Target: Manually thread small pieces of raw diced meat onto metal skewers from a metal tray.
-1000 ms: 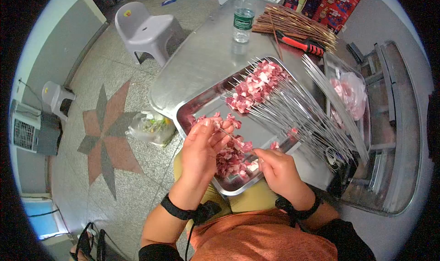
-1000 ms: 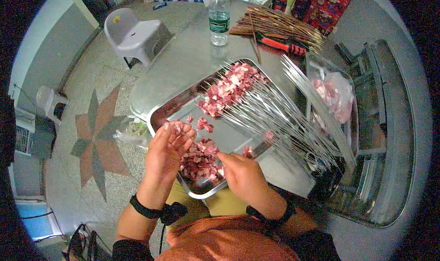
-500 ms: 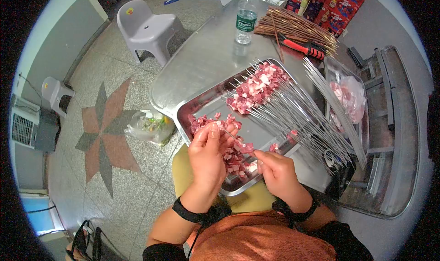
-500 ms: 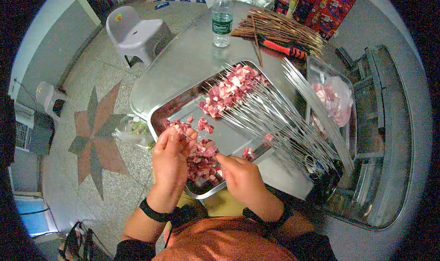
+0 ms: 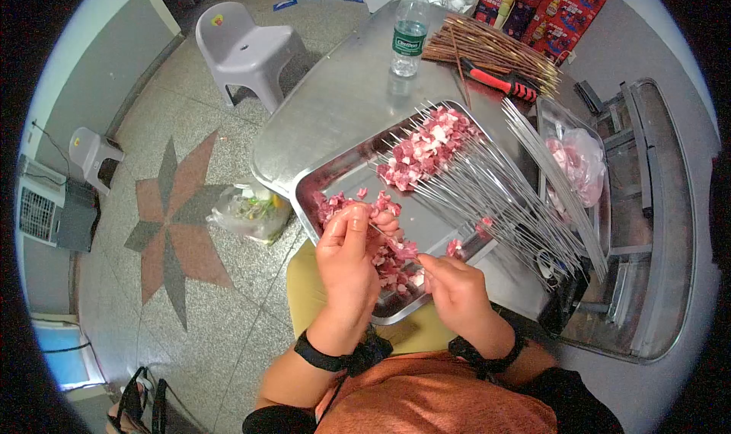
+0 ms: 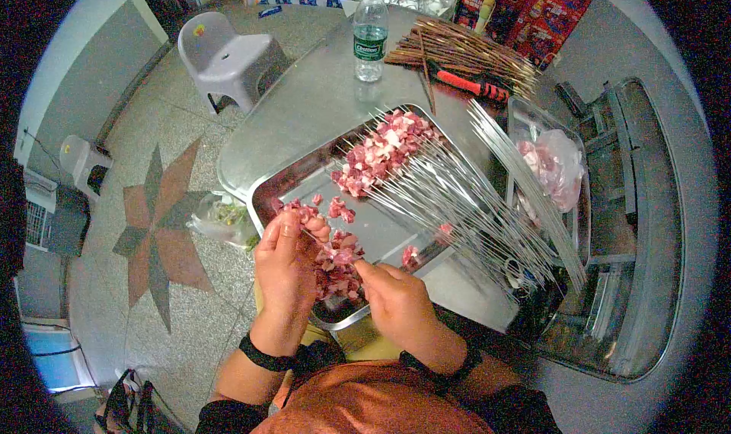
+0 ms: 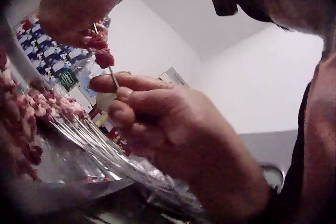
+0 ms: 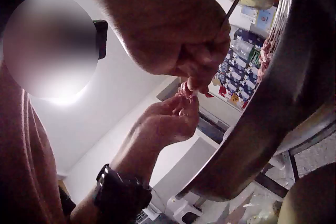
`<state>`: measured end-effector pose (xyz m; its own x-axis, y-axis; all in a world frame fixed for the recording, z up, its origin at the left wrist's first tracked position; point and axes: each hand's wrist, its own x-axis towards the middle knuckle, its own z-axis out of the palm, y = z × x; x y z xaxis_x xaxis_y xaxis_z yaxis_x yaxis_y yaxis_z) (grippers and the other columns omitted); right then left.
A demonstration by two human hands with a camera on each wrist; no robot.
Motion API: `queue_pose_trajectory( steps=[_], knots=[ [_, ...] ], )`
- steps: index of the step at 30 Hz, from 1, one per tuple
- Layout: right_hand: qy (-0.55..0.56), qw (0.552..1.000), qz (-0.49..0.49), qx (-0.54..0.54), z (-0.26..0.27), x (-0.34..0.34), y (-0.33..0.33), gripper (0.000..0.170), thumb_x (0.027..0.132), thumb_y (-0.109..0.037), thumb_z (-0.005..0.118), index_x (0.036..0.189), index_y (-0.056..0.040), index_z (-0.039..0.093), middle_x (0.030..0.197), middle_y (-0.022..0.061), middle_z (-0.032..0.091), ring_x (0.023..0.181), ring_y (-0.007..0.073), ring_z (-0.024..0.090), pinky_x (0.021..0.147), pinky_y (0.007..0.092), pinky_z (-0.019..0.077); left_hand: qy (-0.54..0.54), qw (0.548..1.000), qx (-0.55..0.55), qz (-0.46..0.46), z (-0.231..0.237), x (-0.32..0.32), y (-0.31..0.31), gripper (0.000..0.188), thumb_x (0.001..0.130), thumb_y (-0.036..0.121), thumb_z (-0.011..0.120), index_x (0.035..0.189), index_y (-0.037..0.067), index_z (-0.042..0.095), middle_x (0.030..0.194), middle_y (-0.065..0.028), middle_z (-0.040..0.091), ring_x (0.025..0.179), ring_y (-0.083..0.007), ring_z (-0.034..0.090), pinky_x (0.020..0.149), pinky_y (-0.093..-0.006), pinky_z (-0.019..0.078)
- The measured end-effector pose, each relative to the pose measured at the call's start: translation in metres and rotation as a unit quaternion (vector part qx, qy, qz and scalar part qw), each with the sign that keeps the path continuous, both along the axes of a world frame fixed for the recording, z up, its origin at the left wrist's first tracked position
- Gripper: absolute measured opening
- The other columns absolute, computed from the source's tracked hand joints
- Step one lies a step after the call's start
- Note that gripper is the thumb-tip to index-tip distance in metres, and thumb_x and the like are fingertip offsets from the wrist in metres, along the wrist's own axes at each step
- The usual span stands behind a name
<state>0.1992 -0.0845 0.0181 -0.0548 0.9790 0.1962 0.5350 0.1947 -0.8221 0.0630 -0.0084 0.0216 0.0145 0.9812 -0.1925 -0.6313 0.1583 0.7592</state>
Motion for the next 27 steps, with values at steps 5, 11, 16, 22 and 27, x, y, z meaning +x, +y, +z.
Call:
queue_pose_trajectory(
  steps=[5, 11, 16, 22, 27],
  knots=[
    [-0.005, 0.999, -0.007, 0.038, -0.007, -0.004, 0.003, 0.031, 0.076, 0.001, 0.051, 0.107, 0.0008, 0.054, 0.077, 0.0171, 0.056, 0.067, 0.0338, 0.057, 0.058, 0.0385, 0.0462, -0.041, 0.998, -0.049, -0.018, -0.003, 0.002, -0.003, 0.018, 0.092, 0.019, 0.049, 0.092, 0.003, 0.056, 0.085, -0.0096, 0.064, 0.078, -0.0164, 0.061, 0.068, -0.0287, 0.0494],
    [-0.032, 0.998, -0.012, 0.045, -0.004, 0.0, 0.007, 0.029, 0.077, 0.0, 0.051, 0.105, 0.0029, 0.054, 0.077, 0.0171, 0.057, 0.067, 0.0328, 0.057, 0.058, 0.038, 0.0463, 0.01, 0.998, -0.038, -0.052, -0.009, 0.006, -0.008, 0.018, 0.091, 0.019, 0.049, 0.095, 0.003, 0.054, 0.089, -0.0102, 0.062, 0.077, -0.0166, 0.06, 0.069, -0.0294, 0.0494],
    [0.048, 0.999, 0.007, -0.013, -0.004, 0.014, 0.01, 0.026, 0.077, 0.0, 0.051, 0.102, 0.0038, 0.055, 0.075, 0.0167, 0.059, 0.067, 0.0302, 0.059, 0.06, 0.0366, 0.0463, 0.071, 0.995, -0.018, -0.063, -0.003, -0.006, -0.003, 0.024, 0.086, 0.015, 0.057, 0.104, 0.001, 0.052, 0.093, -0.0122, 0.061, 0.077, -0.0163, 0.059, 0.065, -0.0275, 0.0487],
    [-0.003, 0.998, 0.04, -0.043, 0.014, 0.027, 0.012, 0.027, 0.076, -0.001, 0.052, 0.103, 0.0025, 0.056, 0.075, 0.0178, 0.058, 0.068, 0.032, 0.059, 0.061, 0.0366, 0.0462, 0.087, 0.995, 0.008, -0.054, -0.002, -0.028, 0.003, 0.024, 0.087, 0.008, 0.055, 0.109, -0.002, 0.053, 0.092, -0.0115, 0.062, 0.079, -0.0176, 0.061, 0.07, -0.0284, 0.051],
    [-0.062, 0.996, 0.053, -0.031, 0.024, 0.028, 0.012, 0.029, 0.076, 0.0, 0.051, 0.104, 0.0003, 0.056, 0.078, 0.018, 0.058, 0.07, 0.0334, 0.058, 0.062, 0.038, 0.0464, 0.105, 0.993, 0.027, -0.054, -0.001, -0.03, 0.001, 0.025, 0.089, 0.006, 0.051, 0.112, -0.002, 0.053, 0.095, -0.0118, 0.062, 0.085, -0.0188, 0.062, 0.074, -0.0293, 0.0518]
  ],
)
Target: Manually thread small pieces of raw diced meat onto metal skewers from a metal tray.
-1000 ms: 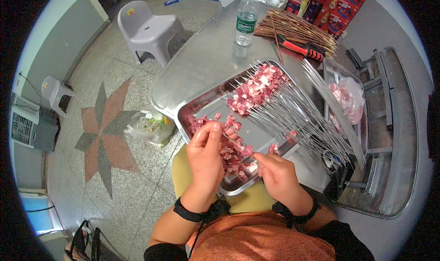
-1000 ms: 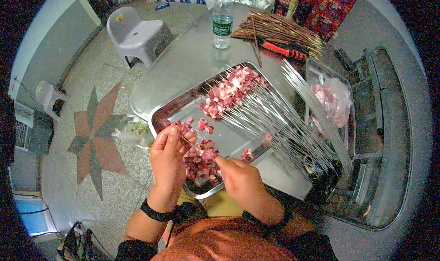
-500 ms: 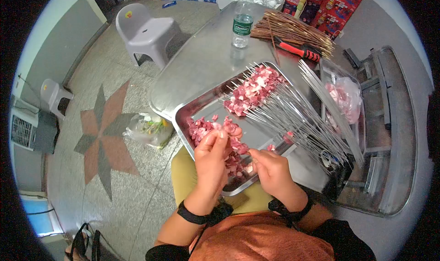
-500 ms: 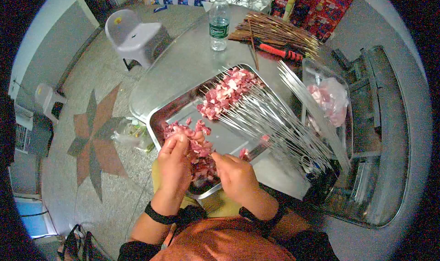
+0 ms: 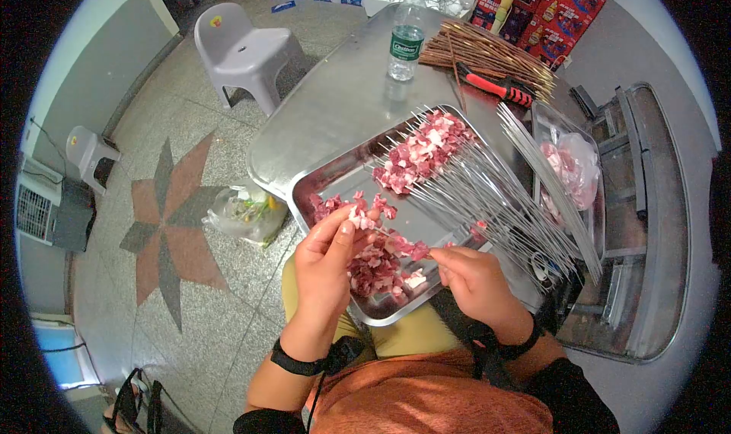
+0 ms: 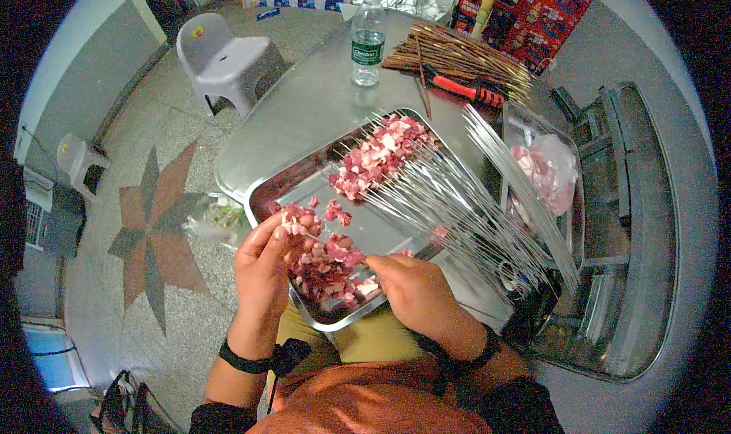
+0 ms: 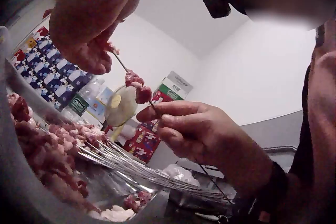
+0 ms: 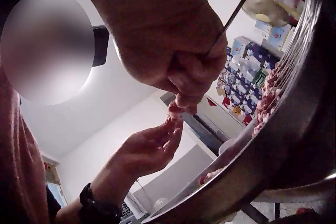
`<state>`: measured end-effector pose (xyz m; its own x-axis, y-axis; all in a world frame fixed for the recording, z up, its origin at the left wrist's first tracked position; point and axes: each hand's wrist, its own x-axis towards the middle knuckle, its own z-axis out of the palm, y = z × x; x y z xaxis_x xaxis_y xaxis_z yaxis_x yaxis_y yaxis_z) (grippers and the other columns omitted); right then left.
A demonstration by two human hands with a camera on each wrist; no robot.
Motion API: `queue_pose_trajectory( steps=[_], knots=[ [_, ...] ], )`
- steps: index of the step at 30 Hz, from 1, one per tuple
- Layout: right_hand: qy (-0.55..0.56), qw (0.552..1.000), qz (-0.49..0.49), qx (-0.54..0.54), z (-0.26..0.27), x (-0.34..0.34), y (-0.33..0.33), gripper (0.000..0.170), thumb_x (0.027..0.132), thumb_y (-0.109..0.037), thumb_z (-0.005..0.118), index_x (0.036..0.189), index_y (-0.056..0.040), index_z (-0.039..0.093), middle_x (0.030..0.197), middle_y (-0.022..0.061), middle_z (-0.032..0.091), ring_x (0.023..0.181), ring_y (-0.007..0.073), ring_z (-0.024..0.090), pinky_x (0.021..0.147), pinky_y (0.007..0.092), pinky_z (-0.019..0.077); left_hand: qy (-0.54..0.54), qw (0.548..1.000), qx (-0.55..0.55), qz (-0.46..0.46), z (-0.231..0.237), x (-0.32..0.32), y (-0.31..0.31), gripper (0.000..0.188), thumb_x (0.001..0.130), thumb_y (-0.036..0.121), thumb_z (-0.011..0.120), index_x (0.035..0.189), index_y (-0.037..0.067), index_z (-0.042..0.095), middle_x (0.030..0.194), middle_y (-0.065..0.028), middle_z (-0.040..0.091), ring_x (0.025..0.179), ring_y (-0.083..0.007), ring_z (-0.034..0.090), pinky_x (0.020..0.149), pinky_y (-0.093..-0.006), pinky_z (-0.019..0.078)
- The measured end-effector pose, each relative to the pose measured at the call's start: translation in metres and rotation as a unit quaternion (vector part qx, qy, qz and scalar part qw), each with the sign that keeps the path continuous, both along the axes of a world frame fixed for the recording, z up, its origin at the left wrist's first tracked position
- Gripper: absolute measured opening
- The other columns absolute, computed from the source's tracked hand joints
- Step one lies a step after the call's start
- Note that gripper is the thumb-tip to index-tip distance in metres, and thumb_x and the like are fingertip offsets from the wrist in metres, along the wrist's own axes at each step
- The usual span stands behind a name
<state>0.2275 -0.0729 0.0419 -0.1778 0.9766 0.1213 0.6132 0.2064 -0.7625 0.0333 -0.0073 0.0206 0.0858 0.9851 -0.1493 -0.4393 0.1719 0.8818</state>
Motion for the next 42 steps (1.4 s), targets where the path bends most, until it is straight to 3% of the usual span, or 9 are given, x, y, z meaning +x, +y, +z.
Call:
queue_pose_trajectory(
  steps=[8, 15, 17, 23, 30, 32, 36, 37, 42],
  knots=[
    [-0.027, 1.0, 0.001, 0.004, 0.0, -0.01, -0.003, 0.029, 0.077, -0.002, 0.051, 0.106, -0.0011, 0.055, 0.077, 0.0166, 0.057, 0.07, 0.0344, 0.057, 0.06, 0.0402, 0.0459, -0.079, 0.996, -0.018, -0.03, 0.011, 0.014, -0.004, 0.028, 0.093, 0.025, 0.044, 0.102, 0.001, 0.053, 0.093, -0.0132, 0.061, 0.085, -0.0225, 0.06, 0.077, -0.0351, 0.0492],
    [0.01, 1.0, -0.003, 0.006, -0.006, -0.022, -0.01, 0.028, 0.077, -0.002, 0.051, 0.105, -0.0005, 0.055, 0.078, 0.0164, 0.056, 0.069, 0.0342, 0.056, 0.059, 0.0398, 0.0461, -0.149, 0.989, 0.012, -0.004, 0.007, 0.027, -0.009, 0.026, 0.095, 0.026, 0.04, 0.092, 0.003, 0.051, 0.086, -0.0104, 0.06, 0.08, -0.0182, 0.059, 0.078, -0.0321, 0.0478],
    [0.014, 1.0, -0.011, 0.0, -0.008, -0.028, -0.014, 0.029, 0.077, -0.002, 0.052, 0.105, 0.0002, 0.055, 0.078, 0.0167, 0.056, 0.069, 0.0341, 0.057, 0.059, 0.0393, 0.0464, -0.124, 0.988, 0.07, 0.06, 0.005, 0.033, -0.012, 0.025, 0.095, 0.027, 0.039, 0.089, 0.004, 0.048, 0.08, -0.0094, 0.057, 0.075, -0.0187, 0.057, 0.078, -0.0328, 0.0471],
    [0.112, 0.993, -0.045, 0.0, -0.02, -0.043, -0.021, 0.028, 0.078, 0.0, 0.05, 0.105, 0.0023, 0.055, 0.076, 0.0178, 0.058, 0.068, 0.031, 0.059, 0.059, 0.0365, 0.0477, -0.209, 0.975, 0.05, 0.065, 0.007, 0.039, -0.017, 0.027, 0.096, 0.028, 0.037, 0.081, 0.006, 0.044, 0.074, -0.0096, 0.055, 0.067, -0.0195, 0.053, 0.082, -0.0371, 0.0443],
    [0.107, 0.993, -0.051, 0.015, -0.028, -0.047, -0.022, 0.027, 0.078, 0.001, 0.05, 0.104, 0.0039, 0.055, 0.077, 0.0175, 0.059, 0.068, 0.0302, 0.06, 0.06, 0.0356, 0.0483, -0.186, 0.98, 0.056, 0.033, 0.005, 0.039, -0.022, 0.028, 0.097, 0.027, 0.033, 0.079, 0.007, 0.041, 0.072, -0.012, 0.056, 0.064, -0.0206, 0.054, 0.081, -0.0373, 0.0442],
    [0.104, 0.992, -0.061, 0.034, -0.03, -0.051, -0.023, 0.027, 0.078, 0.0, 0.05, 0.104, 0.0041, 0.055, 0.077, 0.0174, 0.059, 0.068, 0.03, 0.06, 0.06, 0.0357, 0.0483, -0.119, 0.991, 0.061, 0.023, 0.0, 0.046, -0.03, 0.028, 0.097, 0.026, 0.032, 0.077, 0.007, 0.039, 0.073, -0.0136, 0.056, 0.064, -0.0202, 0.054, 0.08, -0.0374, 0.0448],
    [0.126, 0.99, -0.067, 0.021, -0.029, -0.046, -0.018, 0.025, 0.079, -0.001, 0.049, 0.103, 0.0041, 0.054, 0.076, 0.0178, 0.059, 0.067, 0.032, 0.06, 0.06, 0.0376, 0.0483, -0.078, 0.997, -0.004, 0.013, -0.001, 0.043, -0.023, 0.036, 0.096, 0.035, 0.03, 0.102, 0.003, 0.047, 0.102, -0.0186, 0.058, 0.09, -0.0286, 0.058, 0.08, -0.0393, 0.0466],
    [0.139, 0.988, -0.061, 0.006, -0.028, -0.042, -0.016, 0.025, 0.079, -0.001, 0.049, 0.103, 0.0041, 0.054, 0.077, 0.018, 0.06, 0.067, 0.0328, 0.06, 0.061, 0.0383, 0.0483, -0.089, 0.994, 0.015, -0.057, 0.001, 0.039, -0.017, 0.05, 0.094, 0.042, 0.029, 0.125, 0.003, 0.039, 0.121, -0.0188, 0.049, 0.11, -0.0285, 0.05, 0.088, -0.0398, 0.0419],
    [0.114, 0.991, -0.069, -0.009, -0.013, -0.028, -0.01, 0.025, 0.08, -0.002, 0.05, 0.104, 0.0025, 0.053, 0.078, 0.0174, 0.06, 0.07, 0.0336, 0.06, 0.063, 0.0387, 0.0483, -0.053, 0.998, 0.0, -0.044, -0.003, 0.009, -0.003, 0.063, 0.089, 0.053, 0.037, 0.13, 0.005, 0.034, 0.128, -0.0154, 0.044, 0.115, -0.0245, 0.044, 0.094, -0.0385, 0.0374]
  ],
)
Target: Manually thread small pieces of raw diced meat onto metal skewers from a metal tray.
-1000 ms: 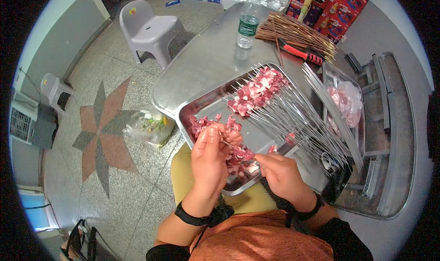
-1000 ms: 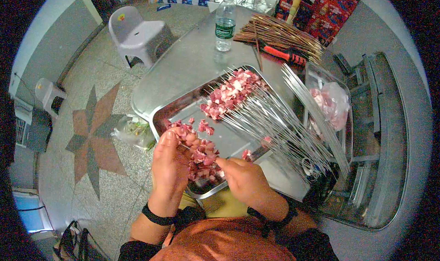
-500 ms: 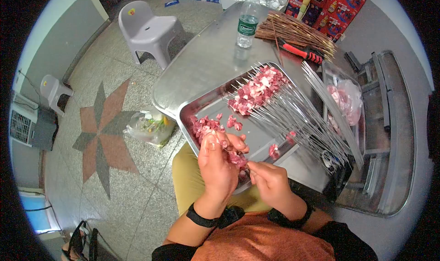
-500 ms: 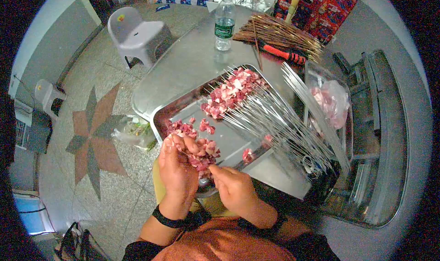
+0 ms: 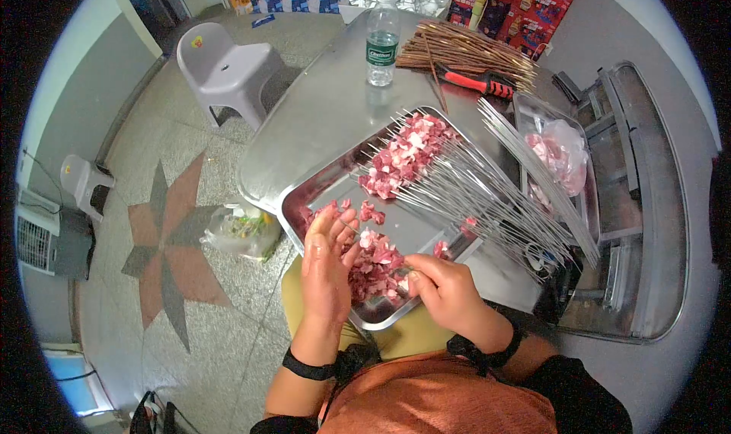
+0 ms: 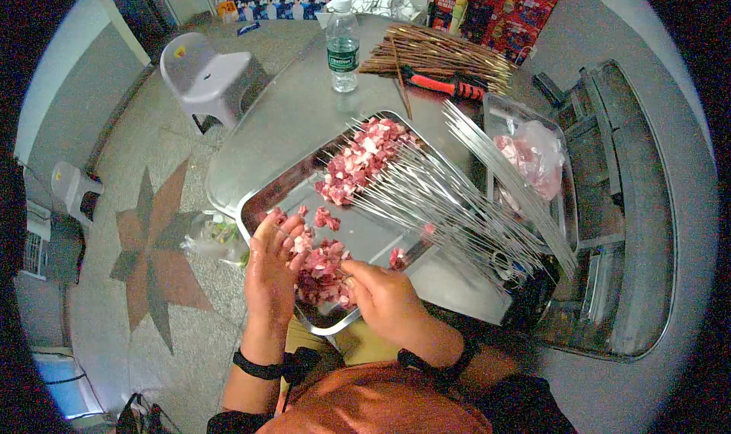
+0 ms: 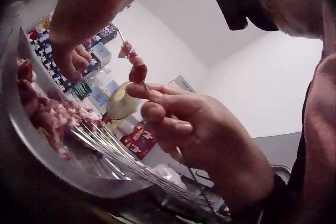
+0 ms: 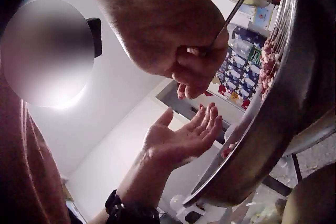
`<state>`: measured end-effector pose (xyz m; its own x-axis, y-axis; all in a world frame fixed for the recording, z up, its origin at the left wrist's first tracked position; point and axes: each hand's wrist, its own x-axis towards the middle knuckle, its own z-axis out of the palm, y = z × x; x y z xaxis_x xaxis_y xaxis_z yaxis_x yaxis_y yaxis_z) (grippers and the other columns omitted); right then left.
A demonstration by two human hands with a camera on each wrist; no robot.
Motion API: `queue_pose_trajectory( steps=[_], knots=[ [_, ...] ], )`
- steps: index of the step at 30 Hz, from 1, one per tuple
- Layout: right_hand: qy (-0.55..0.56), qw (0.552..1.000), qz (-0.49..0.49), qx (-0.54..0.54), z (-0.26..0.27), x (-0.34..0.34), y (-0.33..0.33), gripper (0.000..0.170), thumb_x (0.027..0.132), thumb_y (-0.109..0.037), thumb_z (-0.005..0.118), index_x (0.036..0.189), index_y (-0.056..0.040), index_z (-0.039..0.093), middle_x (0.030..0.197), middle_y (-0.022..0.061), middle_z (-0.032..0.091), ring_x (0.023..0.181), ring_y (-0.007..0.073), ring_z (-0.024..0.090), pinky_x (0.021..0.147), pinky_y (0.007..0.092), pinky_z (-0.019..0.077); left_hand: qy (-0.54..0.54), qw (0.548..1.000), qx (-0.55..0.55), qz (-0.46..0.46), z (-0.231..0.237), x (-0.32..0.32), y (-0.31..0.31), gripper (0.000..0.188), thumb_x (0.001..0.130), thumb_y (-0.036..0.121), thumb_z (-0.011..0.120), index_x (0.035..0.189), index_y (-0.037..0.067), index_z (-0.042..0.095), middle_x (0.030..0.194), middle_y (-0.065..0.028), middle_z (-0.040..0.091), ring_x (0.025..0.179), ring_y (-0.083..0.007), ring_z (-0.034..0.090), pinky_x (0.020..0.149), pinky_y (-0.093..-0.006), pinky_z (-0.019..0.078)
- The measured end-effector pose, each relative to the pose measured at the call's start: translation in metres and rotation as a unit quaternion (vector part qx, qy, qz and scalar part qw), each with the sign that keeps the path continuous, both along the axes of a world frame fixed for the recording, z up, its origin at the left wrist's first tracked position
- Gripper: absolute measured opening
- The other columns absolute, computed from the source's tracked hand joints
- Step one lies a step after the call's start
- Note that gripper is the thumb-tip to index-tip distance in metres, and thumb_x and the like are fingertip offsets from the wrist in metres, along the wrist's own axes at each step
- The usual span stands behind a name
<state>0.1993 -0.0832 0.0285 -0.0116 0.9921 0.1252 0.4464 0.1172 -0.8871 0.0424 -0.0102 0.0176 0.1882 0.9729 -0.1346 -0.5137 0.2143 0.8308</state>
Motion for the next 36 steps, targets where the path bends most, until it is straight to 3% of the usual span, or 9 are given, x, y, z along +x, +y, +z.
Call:
queue_pose_trajectory(
  steps=[4, 7, 14, 16, 23, 26, 30, 33, 36],
  knots=[
    [-0.075, 0.996, -0.005, 0.047, 0.002, 0.004, 0.004, 0.024, 0.081, -0.003, 0.051, 0.104, -0.0007, 0.053, 0.085, 0.0176, 0.06, 0.076, 0.0341, 0.06, 0.065, 0.0388, 0.048, 0.062, 0.997, 0.022, -0.036, -0.003, -0.004, 0.001, 0.051, 0.086, 0.035, 0.053, 0.125, 0.005, 0.041, 0.118, -0.0096, 0.05, 0.109, -0.0192, 0.048, 0.086, -0.0314, 0.0418],
    [-0.092, 0.993, 0.002, 0.067, 0.006, 0.005, 0.004, 0.022, 0.08, -0.003, 0.051, 0.102, -0.002, 0.054, 0.089, 0.0179, 0.059, 0.078, 0.035, 0.059, 0.065, 0.0394, 0.0476, 0.082, 0.992, 0.029, -0.09, 0.0, -0.005, 0.0, 0.027, 0.084, 0.011, 0.06, 0.109, 0.002, 0.054, 0.098, -0.0042, 0.058, 0.083, -0.0122, 0.056, 0.079, -0.025, 0.0449],
    [-0.093, 0.993, 0.018, 0.075, 0.004, 0.004, 0.006, 0.019, 0.08, -0.003, 0.051, 0.099, -0.0026, 0.054, 0.084, 0.0164, 0.057, 0.073, 0.0358, 0.057, 0.062, 0.0405, 0.0469, 0.042, 0.995, 0.012, -0.095, -0.011, 0.001, 0.0, 0.018, 0.088, 0.014, 0.055, 0.1, 0.001, 0.056, 0.094, -0.0067, 0.059, 0.079, -0.013, 0.057, 0.075, -0.0261, 0.0466],
    [-0.14, 0.987, 0.011, 0.073, 0.002, 0.004, 0.005, 0.019, 0.08, -0.003, 0.051, 0.099, -0.0024, 0.055, 0.084, 0.0158, 0.056, 0.071, 0.0354, 0.056, 0.062, 0.0406, 0.0469, -0.086, 0.996, -0.034, -0.012, -0.012, 0.013, -0.007, 0.017, 0.089, 0.016, 0.053, 0.096, 0.001, 0.057, 0.089, -0.0052, 0.059, 0.077, -0.0124, 0.057, 0.071, -0.0251, 0.0472],
    [-0.063, 0.997, -0.001, 0.051, -0.007, 0.008, 0.0, 0.02, 0.079, -0.001, 0.051, 0.097, -0.001, 0.058, 0.076, 0.0148, 0.057, 0.067, 0.0332, 0.057, 0.058, 0.038, 0.0459, -0.074, 0.994, -0.081, 0.0, -0.017, 0.011, -0.007, 0.021, 0.09, 0.023, 0.051, 0.094, 0.003, 0.057, 0.084, -0.004, 0.057, 0.077, -0.0153, 0.054, 0.074, -0.0317, 0.0459],
    [-0.009, 1.0, 0.005, 0.012, -0.005, 0.007, 0.001, 0.021, 0.078, 0.0, 0.05, 0.096, -0.0002, 0.059, 0.074, 0.0153, 0.058, 0.067, 0.0325, 0.058, 0.058, 0.0366, 0.0455, -0.007, 0.997, -0.051, -0.052, -0.017, 0.01, -0.007, 0.029, 0.091, 0.029, 0.047, 0.102, 0.003, 0.055, 0.095, -0.0063, 0.058, 0.086, -0.0165, 0.055, 0.078, -0.0332, 0.0453],
    [-0.032, 0.999, -0.015, 0.034, -0.008, 0.01, 0.002, 0.021, 0.077, 0.0, 0.05, 0.096, 0.0002, 0.059, 0.076, 0.0167, 0.059, 0.068, 0.0329, 0.059, 0.06, 0.0373, 0.0459, -0.07, 0.994, -0.066, -0.057, -0.006, 0.005, 0.0, 0.046, 0.092, 0.04, 0.041, 0.119, 0.004, 0.046, 0.119, -0.012, 0.051, 0.098, -0.0186, 0.054, 0.085, -0.035, 0.0437],
    [-0.056, 0.996, -0.023, 0.06, -0.007, 0.011, 0.003, 0.021, 0.077, -0.001, 0.05, 0.096, 0.0, 0.059, 0.076, 0.0169, 0.059, 0.068, 0.0331, 0.059, 0.061, 0.0384, 0.0458, 0.02, 0.998, -0.034, -0.056, -0.007, 0.008, -0.005, 0.03, 0.086, 0.013, 0.057, 0.114, 0.003, 0.051, 0.111, -0.0078, 0.054, 0.096, -0.0124, 0.053, 0.079, -0.0265, 0.0453],
    [-0.071, 0.995, -0.013, 0.065, -0.006, 0.012, 0.003, 0.02, 0.078, -0.002, 0.049, 0.095, -0.0002, 0.059, 0.076, 0.0169, 0.059, 0.068, 0.0332, 0.058, 0.061, 0.0392, 0.0457, 0.05, 0.995, 0.003, -0.089, -0.013, 0.014, -0.008, 0.028, 0.082, 0.001, 0.059, 0.109, 0.002, 0.054, 0.1, -0.0055, 0.059, 0.089, -0.0113, 0.056, 0.075, -0.024, 0.0469]
  ],
)
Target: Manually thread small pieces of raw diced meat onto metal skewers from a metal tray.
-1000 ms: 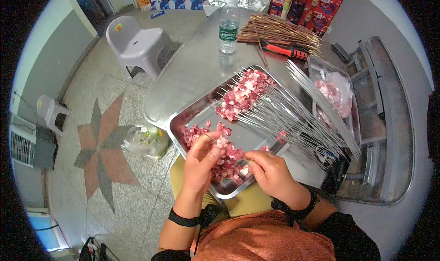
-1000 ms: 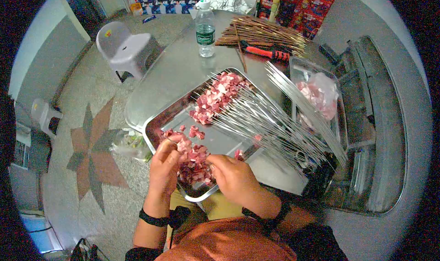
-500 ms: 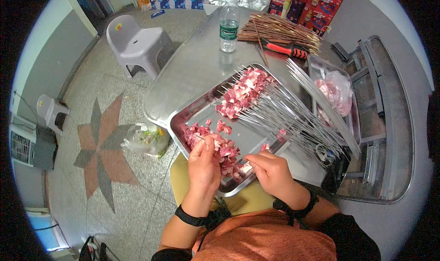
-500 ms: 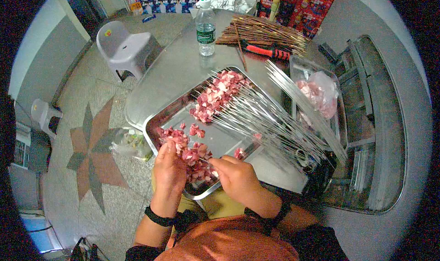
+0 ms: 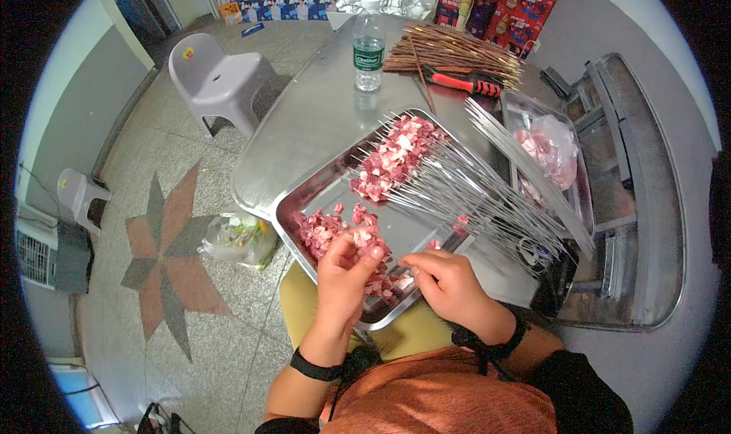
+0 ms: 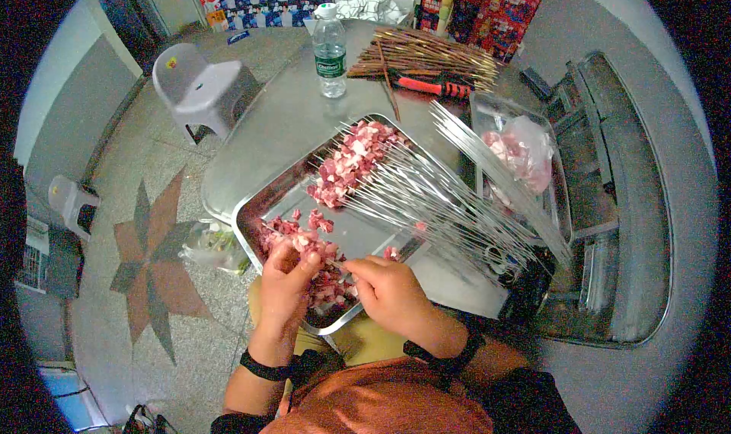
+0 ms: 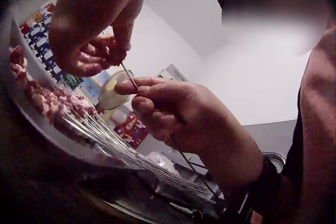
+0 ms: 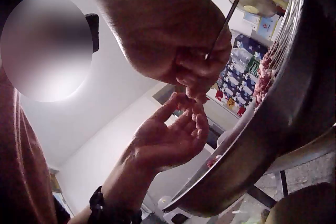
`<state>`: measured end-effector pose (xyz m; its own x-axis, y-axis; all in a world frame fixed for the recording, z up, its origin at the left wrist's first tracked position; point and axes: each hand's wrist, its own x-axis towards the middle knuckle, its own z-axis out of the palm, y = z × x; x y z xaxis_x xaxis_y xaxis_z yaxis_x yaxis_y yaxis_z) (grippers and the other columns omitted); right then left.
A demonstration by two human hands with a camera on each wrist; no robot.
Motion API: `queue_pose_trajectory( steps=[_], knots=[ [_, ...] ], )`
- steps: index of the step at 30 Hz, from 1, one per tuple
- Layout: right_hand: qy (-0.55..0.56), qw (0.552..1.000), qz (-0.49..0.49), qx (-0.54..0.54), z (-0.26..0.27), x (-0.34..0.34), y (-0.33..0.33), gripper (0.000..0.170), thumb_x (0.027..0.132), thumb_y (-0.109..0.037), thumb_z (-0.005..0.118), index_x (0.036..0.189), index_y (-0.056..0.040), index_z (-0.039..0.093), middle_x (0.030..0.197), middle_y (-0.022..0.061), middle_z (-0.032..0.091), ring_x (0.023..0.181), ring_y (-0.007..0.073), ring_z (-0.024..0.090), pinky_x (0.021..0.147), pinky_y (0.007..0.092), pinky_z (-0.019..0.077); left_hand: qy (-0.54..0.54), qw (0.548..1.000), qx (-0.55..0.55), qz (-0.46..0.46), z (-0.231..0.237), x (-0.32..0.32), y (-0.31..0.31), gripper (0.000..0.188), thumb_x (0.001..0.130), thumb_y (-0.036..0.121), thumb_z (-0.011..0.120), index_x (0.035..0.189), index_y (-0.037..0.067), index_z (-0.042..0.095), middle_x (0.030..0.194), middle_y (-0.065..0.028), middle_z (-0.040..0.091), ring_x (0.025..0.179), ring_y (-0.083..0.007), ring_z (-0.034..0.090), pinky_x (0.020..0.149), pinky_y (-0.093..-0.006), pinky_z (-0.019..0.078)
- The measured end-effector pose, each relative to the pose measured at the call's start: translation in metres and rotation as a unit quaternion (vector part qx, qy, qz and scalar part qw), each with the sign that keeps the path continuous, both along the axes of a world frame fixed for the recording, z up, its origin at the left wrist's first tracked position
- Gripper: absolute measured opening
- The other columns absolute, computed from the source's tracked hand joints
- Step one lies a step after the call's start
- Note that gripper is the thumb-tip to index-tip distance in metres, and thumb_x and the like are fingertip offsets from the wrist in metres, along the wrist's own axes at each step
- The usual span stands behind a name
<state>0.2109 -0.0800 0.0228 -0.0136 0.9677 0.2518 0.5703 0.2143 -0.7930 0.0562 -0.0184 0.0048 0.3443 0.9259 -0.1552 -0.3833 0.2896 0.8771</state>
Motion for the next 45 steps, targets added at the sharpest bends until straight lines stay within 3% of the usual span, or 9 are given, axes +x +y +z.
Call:
queue_pose_trajectory(
  steps=[10, 14, 16, 23, 27, 28, 29, 35, 45],
  knots=[
    [0.028, 0.998, 0.015, -0.055, 0.006, 0.005, 0.001, 0.018, 0.079, -0.002, 0.049, 0.094, -0.0003, 0.059, 0.078, 0.0172, 0.06, 0.07, 0.0324, 0.06, 0.062, 0.0372, 0.0467, -0.134, 0.981, -0.11, 0.088, 0.003, 0.0, 0.003, 0.02, 0.085, 0.004, 0.055, 0.104, 0.001, 0.051, 0.099, -0.012, 0.059, 0.089, -0.0227, 0.06, 0.075, -0.0286, 0.0505],
    [0.017, 0.998, 0.034, -0.057, 0.007, 0.003, 0.002, 0.018, 0.08, -0.002, 0.049, 0.094, -0.0003, 0.06, 0.082, 0.017, 0.062, 0.073, 0.032, 0.061, 0.064, 0.0366, 0.0476, -0.01, 0.995, -0.054, 0.082, -0.004, -0.001, 0.004, 0.022, 0.087, 0.007, 0.054, 0.108, 0.0, 0.052, 0.104, -0.0117, 0.06, 0.092, -0.0156, 0.059, 0.077, -0.0229, 0.0464],
    [0.051, 0.998, 0.024, -0.028, 0.004, 0.003, 0.002, 0.017, 0.08, 0.002, 0.05, 0.093, 0.0021, 0.062, 0.07, 0.0115, 0.059, 0.058, 0.0159, 0.055, 0.056, 0.0272, 0.0448, 0.001, 0.999, -0.019, 0.032, -0.008, 0.0, 0.003, 0.027, 0.09, 0.017, 0.051, 0.111, 0.001, 0.049, 0.107, -0.0113, 0.058, 0.097, -0.0157, 0.057, 0.079, -0.0255, 0.0455],
    [0.024, 0.999, 0.018, -0.034, 0.005, 0.012, 0.002, 0.018, 0.079, 0.002, 0.05, 0.093, 0.0017, 0.062, 0.072, 0.011, 0.058, 0.06, 0.018, 0.056, 0.057, 0.0281, 0.0446, -0.096, 0.987, -0.081, 0.103, -0.006, -0.011, 0.011, 0.034, 0.093, 0.031, 0.044, 0.11, 0.003, 0.053, 0.099, -0.0062, 0.059, 0.088, -0.0174, 0.055, 0.08, -0.0302, 0.0437],
    [-0.062, 0.998, -0.021, -0.004, 0.026, 0.03, 0.004, 0.021, 0.075, 0.0, 0.05, 0.094, -0.0009, 0.06, 0.08, 0.0156, 0.056, 0.071, 0.0324, 0.057, 0.062, 0.0371, 0.046, -0.005, 0.994, -0.025, 0.103, -0.011, -0.017, 0.026, 0.024, 0.091, 0.023, 0.049, 0.099, 0.003, 0.058, 0.096, -0.0059, 0.059, 0.091, -0.0178, 0.054, 0.08, -0.0303, 0.0431],
    [-0.107, 0.992, -0.063, 0.012, 0.032, 0.037, 0.005, 0.023, 0.074, 0.0, 0.049, 0.095, -0.0011, 0.06, 0.079, 0.0156, 0.053, 0.069, 0.033, 0.055, 0.061, 0.0376, 0.0453, 0.189, 0.957, 0.178, 0.126, -0.016, -0.021, 0.032, 0.017, 0.086, 0.018, 0.055, 0.094, 0.003, 0.06, 0.095, -0.0067, 0.059, 0.091, -0.0194, 0.054, 0.079, -0.0307, 0.043],
    [-0.15, 0.985, -0.087, 0.023, 0.035, 0.046, 0.008, 0.026, 0.073, 0.001, 0.048, 0.097, -0.002, 0.059, 0.08, 0.0162, 0.052, 0.068, 0.034, 0.054, 0.06, 0.0388, 0.0447, 0.367, 0.843, 0.366, 0.141, -0.019, -0.025, 0.035, 0.011, 0.081, 0.013, 0.061, 0.088, 0.004, 0.062, 0.093, -0.0074, 0.059, 0.091, -0.0211, 0.054, 0.079, -0.0312, 0.0429],
    [-0.232, 0.968, -0.093, 0.035, 0.018, 0.055, 0.042, 0.027, 0.074, 0.004, 0.048, 0.098, -0.0023, 0.059, 0.079, 0.0144, 0.051, 0.069, 0.0298, 0.055, 0.061, 0.0358, 0.0447, 0.471, 0.741, 0.459, 0.132, -0.013, -0.028, 0.046, 0.014, 0.062, 0.005, 0.068, 0.075, 0.006, 0.064, 0.089, -0.008, 0.058, 0.086, -0.0292, 0.053, 0.08, -0.0388, 0.0413],
    [-0.39, 0.91, -0.113, 0.076, -0.037, 0.019, 0.091, 0.014, 0.073, -0.007, 0.053, 0.086, -0.0066, 0.059, 0.08, 0.0096, 0.053, 0.072, 0.0276, 0.057, 0.061, 0.0372, 0.048, 0.482, 0.735, 0.472, 0.065, -0.022, -0.039, 0.047, 0.013, 0.063, 0.009, 0.07, 0.075, 0.007, 0.064, 0.091, -0.0093, 0.06, 0.088, -0.029, 0.054, 0.078, -0.0383, 0.0429]
  ],
)
